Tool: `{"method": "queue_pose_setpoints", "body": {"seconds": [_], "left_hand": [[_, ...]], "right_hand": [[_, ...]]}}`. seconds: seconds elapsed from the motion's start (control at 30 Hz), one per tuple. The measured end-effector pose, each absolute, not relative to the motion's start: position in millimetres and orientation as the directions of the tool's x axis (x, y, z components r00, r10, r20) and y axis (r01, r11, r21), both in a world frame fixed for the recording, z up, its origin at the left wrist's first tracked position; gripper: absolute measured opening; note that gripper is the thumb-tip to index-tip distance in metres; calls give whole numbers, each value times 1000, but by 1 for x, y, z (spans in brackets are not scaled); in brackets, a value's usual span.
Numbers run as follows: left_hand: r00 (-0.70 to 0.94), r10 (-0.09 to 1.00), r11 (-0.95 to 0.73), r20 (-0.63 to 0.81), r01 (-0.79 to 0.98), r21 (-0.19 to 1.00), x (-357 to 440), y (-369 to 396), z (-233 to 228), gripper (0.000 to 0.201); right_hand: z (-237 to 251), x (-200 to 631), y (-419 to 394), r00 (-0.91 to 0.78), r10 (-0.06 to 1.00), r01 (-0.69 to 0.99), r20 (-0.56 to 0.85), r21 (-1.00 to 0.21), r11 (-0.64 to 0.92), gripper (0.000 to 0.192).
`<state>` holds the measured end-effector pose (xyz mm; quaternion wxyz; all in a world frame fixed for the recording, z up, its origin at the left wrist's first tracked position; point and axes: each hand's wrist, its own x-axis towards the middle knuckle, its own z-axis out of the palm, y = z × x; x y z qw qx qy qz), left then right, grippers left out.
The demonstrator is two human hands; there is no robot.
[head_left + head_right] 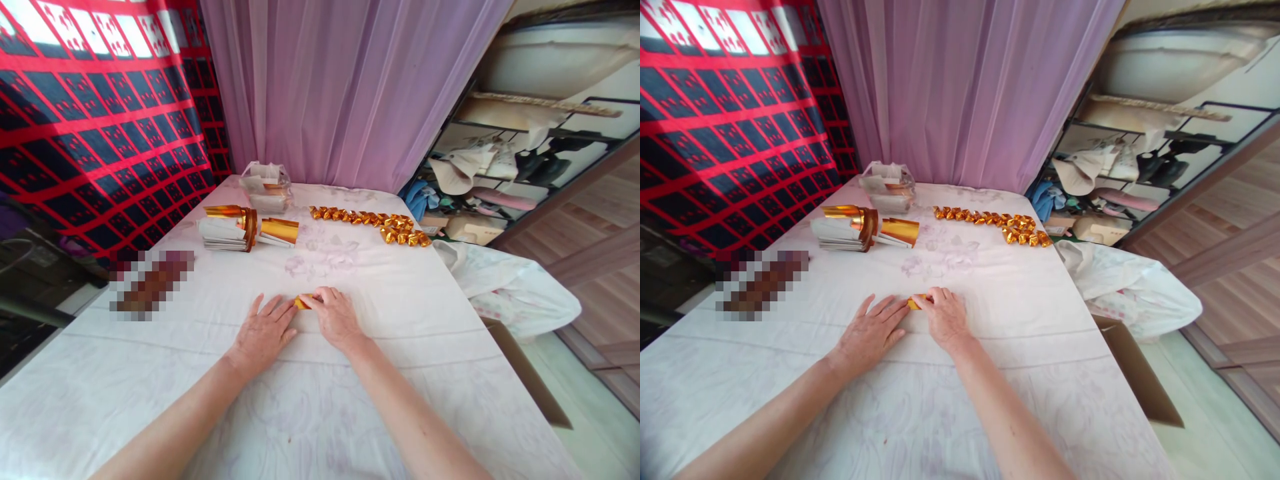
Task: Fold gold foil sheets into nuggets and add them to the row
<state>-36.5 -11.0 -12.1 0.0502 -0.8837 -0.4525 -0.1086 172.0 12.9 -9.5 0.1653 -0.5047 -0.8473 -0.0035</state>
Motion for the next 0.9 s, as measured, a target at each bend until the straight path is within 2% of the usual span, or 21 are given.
{"method": "queue_pose_setpoints", "body": {"seconds": [0.13,0.33,0.63,0.9], "left_hand": [[567,780,-595,266,803,32,-37,-12,-14,43],[562,793,-587,236,808,49,-37,-13,-13,44],[550,802,-576,231,815,61,-35,-14,-12,45],[536,804,-569,258,819,71,-32,-16,-10,42]], "right_hand": [[-7,167,21,-477,850,849,225,-132,512,38],[-5,157,23,-401,896,897,191,-116,426,35],[-22,190,6,-388,878,851,281,-257,459,42],[-21,204,-2,-452,849,830,274,-219,512,43]]}}
